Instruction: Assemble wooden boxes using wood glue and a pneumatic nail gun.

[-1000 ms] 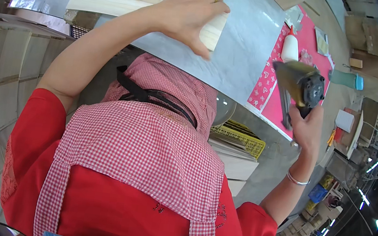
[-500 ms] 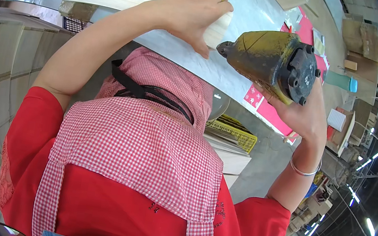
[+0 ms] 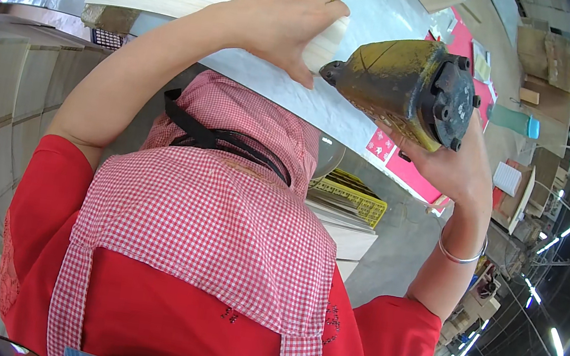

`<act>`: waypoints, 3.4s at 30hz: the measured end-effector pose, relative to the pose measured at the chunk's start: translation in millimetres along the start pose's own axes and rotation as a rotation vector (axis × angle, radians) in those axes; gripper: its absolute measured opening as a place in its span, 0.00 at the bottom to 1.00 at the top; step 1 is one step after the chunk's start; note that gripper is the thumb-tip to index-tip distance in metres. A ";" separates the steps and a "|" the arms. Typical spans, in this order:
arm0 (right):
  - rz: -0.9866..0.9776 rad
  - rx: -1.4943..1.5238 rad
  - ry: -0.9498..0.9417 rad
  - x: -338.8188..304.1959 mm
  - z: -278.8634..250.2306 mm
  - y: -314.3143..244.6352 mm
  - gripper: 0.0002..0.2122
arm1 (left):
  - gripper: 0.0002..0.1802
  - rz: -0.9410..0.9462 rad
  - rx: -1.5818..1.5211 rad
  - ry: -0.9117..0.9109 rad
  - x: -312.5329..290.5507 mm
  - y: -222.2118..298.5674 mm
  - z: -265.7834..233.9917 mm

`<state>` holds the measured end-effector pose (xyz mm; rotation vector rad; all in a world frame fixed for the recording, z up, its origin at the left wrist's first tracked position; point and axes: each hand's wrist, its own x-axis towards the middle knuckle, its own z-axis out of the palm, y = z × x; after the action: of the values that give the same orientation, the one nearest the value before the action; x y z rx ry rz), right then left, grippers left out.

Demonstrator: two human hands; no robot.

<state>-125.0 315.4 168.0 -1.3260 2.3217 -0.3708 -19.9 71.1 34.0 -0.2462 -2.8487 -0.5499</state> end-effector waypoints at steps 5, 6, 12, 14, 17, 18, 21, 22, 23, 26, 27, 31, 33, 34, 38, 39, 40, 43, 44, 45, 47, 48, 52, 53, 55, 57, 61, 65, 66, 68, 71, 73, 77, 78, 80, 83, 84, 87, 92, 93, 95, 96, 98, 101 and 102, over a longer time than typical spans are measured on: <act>-0.054 -0.036 -0.041 4.5 -8.2 -8.6 0.18 | 0.46 -0.023 0.063 0.022 -4.4 -1.2 2.6; -0.059 -0.042 -0.034 7.4 -9.3 -9.9 0.18 | 0.47 -0.050 0.082 0.028 -6.5 0.3 1.4; 0.076 0.053 0.094 34.3 -10.7 -0.2 0.18 | 0.47 -0.098 0.083 0.033 -6.2 0.6 -0.5; 0.098 0.096 0.121 39.1 -11.4 1.2 0.18 | 0.46 -0.093 0.061 0.024 -5.8 0.3 -1.3; 0.106 0.168 0.115 45.3 -12.3 -1.6 0.19 | 0.46 -0.099 0.036 0.012 -6.8 0.4 -3.0; 0.107 0.168 0.112 47.0 -12.8 -1.7 0.19 | 0.46 -0.103 0.023 0.007 -6.8 0.5 -3.8; 0.112 0.112 0.087 50.9 -13.1 -1.8 0.19 | 0.45 -0.111 0.011 0.003 -7.5 0.6 -2.9; 0.113 0.114 0.084 52.3 -13.9 -1.2 0.19 | 0.45 -0.111 0.013 0.006 -7.6 0.6 -2.1; 0.114 0.111 0.061 54.1 -15.2 0.0 0.19 | 0.45 -0.112 0.014 0.009 -7.9 0.8 -1.2; 0.121 0.108 0.023 58.2 -20.2 2.5 0.20 | 0.46 -0.112 0.015 -0.006 -6.3 1.0 -2.3; 0.102 0.088 0.027 59.0 -20.6 2.4 0.20 | 0.46 -0.111 0.016 -0.012 -6.0 1.3 -2.3; 0.060 0.079 0.055 59.1 -18.7 3.0 0.20 | 0.48 -0.101 0.037 -0.009 -5.2 -1.1 -2.7; 0.052 0.134 0.080 56.1 -17.6 5.4 0.20 | 0.47 -0.090 0.049 0.009 -5.5 -3.5 -5.9; 0.042 0.141 0.087 53.3 -15.3 9.1 0.20 | 0.45 -0.092 0.062 0.031 -8.1 -7.1 -9.9; 0.181 0.257 0.462 9.4 5.1 41.8 0.12 | 0.41 -0.080 0.110 0.127 -20.6 -26.3 -28.2; 0.260 0.332 0.521 -5.5 10.4 49.0 0.11 | 0.40 -0.071 0.121 0.156 -24.3 -33.3 -33.4; 0.322 0.311 0.535 -25.6 20.3 74.0 0.11 | 0.34 -0.089 0.088 -0.047 -30.0 -48.4 -44.9; 0.543 -0.117 0.434 -72.3 52.8 158.5 0.25 | 0.25 -0.155 -0.033 -0.327 -19.8 -64.1 -86.4; 0.543 -0.112 0.458 -79.0 69.6 179.9 0.25 | 0.22 -0.207 -0.140 -0.423 -11.3 -63.4 -97.5; 0.521 -0.177 0.527 -82.1 86.6 197.8 0.26 | 0.19 -0.266 -0.250 -0.520 -5.6 -62.6 -105.7; 0.508 -0.233 0.600 -90.2 106.8 222.3 0.27 | 0.18 -0.258 -0.212 -0.397 11.0 -62.1 -108.9; 0.605 -0.268 0.577 -92.4 113.4 233.2 0.28 | 0.17 -0.265 -0.188 -0.277 17.9 -60.9 -109.8; 0.806 -0.303 0.525 -92.2 131.6 233.7 0.30 | 0.15 -0.276 -0.116 -0.112 27.9 -56.0 -117.3; 0.824 -0.300 0.532 -91.9 130.3 226.9 0.30 | 0.14 -0.277 -0.099 -0.081 28.8 -55.4 -118.6; 0.833 -0.282 0.565 -88.7 136.2 226.2 0.30 | 0.14 -0.210 0.001 0.030 20.0 -42.4 -97.8; 0.808 -0.298 0.620 -94.0 149.9 235.5 0.31 | 0.14 -0.141 0.088 0.140 18.3 -22.9 -90.8; 0.751 -0.318 0.665 -95.1 154.6 242.1 0.29 | 0.14 -0.158 0.068 0.187 22.0 5.2 -100.0; 0.718 -0.294 0.698 -87.0 134.2 228.9 0.28 | 0.13 -0.255 -0.105 0.422 17.7 5.1 -102.1; 0.713 -0.279 0.712 -81.5 123.6 221.9 0.28 | 0.13 -0.340 -0.319 0.536 14.4 5.0 -99.6; 0.656 -0.164 0.832 -56.1 107.0 204.8 0.26 | 0.12 -0.418 -0.541 0.645 10.9 4.2 -87.8; 0.464 0.183 1.034 -4.3 87.3 187.3 0.24 | 0.14 -0.496 -1.170 0.903 14.0 4.9 -52.3; 0.219 0.404 1.108 43.9 80.4 196.8 0.25 | 0.15 -0.708 -1.363 0.788 4.8 21.4 -31.2; 0.231 0.168 1.080 149.2 69.2 188.1 0.34 | 0.16 -1.063 -1.600 0.624 -37.8 40.3 15.1; 0.287 0.072 1.078 177.0 73.7 196.9 0.39 | 0.16 -1.048 -1.602 0.616 -45.3 43.4 19.0; 0.352 -0.030 1.086 213.7 76.0 200.8 0.44 | 0.16 -1.123 -1.610 0.674 -57.3 47.4 23.7; 0.588 -0.033 1.069 251.7 73.0 183.3 0.52 | 0.16 -1.125 -1.586 0.703 -73.5 48.9 20.6; 0.663 -0.016 1.065 260.5 70.7 180.7 0.53 | 0.15 -1.133 -1.573 0.718 -79.1 49.7 18.7; 0.827 0.016 1.054 271.3 68.5 184.1 0.54 | 0.16 -1.190 -1.604 0.674 -94.3 46.2 22.9; 0.747 0.106 1.109 252.6 74.1 180.3 0.50 | 0.16 -1.259 -1.718 0.450 -112.5 46.4 19.1; 0.704 0.118 1.162 238.4 79.3 180.7 0.49 | 0.16 -1.264 -1.719 0.437 -113.1 48.2 19.2; 0.677 0.129 1.210 202.1 91.7 166.6 0.47 | 0.15 -1.134 -1.648 0.048 -112.0 47.2 19.3; 0.562 0.097 1.225 180.7 107.7 154.0 0.43 | 0.14 -1.079 -1.606 -0.130 -115.6 48.6 19.8; 0.478 0.068 1.221 142.8 131.0 142.2 0.39 | 0.16 -0.901 -1.444 -0.203 -104.2 47.9 20.1; 0.380 0.370 1.206 79.5 175.5 123.8 0.27 | 0.24 -0.592 -1.059 -0.308 -63.6 46.6 13.9; 0.426 0.385 1.181 58.0 189.0 117.1 0.27 | 0.26 -0.386 -0.797 -0.186 -52.4 50.3 16.4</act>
<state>-144.2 321.6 -60.8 -0.3574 3.0363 -1.6883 37.6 117.1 23.2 0.1448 -2.6898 -1.8096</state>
